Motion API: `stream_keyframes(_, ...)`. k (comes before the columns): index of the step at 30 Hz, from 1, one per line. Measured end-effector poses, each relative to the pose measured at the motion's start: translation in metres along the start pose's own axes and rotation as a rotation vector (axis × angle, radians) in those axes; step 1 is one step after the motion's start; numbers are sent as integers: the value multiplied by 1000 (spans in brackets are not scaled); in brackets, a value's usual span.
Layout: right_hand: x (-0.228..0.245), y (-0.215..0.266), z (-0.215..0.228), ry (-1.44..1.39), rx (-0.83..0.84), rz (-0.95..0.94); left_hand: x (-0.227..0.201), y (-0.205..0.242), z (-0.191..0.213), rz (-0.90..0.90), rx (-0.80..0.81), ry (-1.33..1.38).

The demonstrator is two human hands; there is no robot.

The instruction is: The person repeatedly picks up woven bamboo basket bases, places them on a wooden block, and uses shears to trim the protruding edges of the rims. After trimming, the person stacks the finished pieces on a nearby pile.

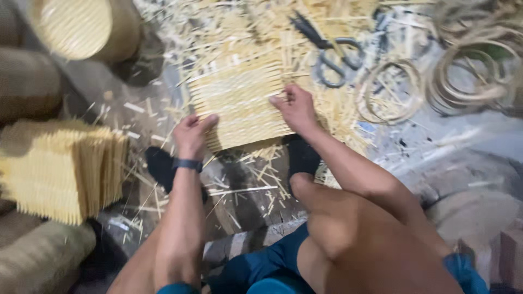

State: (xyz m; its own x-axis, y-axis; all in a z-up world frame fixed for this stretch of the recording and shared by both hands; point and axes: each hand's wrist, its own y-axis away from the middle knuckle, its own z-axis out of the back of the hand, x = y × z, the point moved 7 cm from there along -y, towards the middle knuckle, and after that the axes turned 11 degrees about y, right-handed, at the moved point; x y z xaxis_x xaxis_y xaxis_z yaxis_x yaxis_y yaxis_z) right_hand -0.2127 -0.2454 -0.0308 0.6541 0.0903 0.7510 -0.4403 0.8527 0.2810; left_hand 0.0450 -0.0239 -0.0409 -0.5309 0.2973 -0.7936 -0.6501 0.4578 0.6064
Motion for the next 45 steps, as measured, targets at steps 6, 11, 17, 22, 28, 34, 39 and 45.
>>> stream_keyframes(6,-87,4,116,76,-379,-60,-14,8,10,-46,-126,-68)
stream_keyframes(11,-202,33,221,526,-487,-367,-37,18,38,-174,-162,-29)
stream_keyframes(17,-237,16,249,730,-430,-294,-35,21,63,-157,-192,-11)
stream_keyframes(22,-246,-22,261,726,-276,-276,-38,26,71,-171,-182,60)
stream_keyframes(28,-187,-42,286,873,-193,-34,-72,36,54,-274,-142,112)
stream_keyframes(34,-8,-56,312,980,-116,296,-153,85,-34,-602,-21,-239)
stream_keyframes(39,184,2,261,711,28,825,-207,124,-134,-512,295,-60)
stream_keyframes(45,317,103,147,719,-217,1485,-211,179,-184,124,784,409)
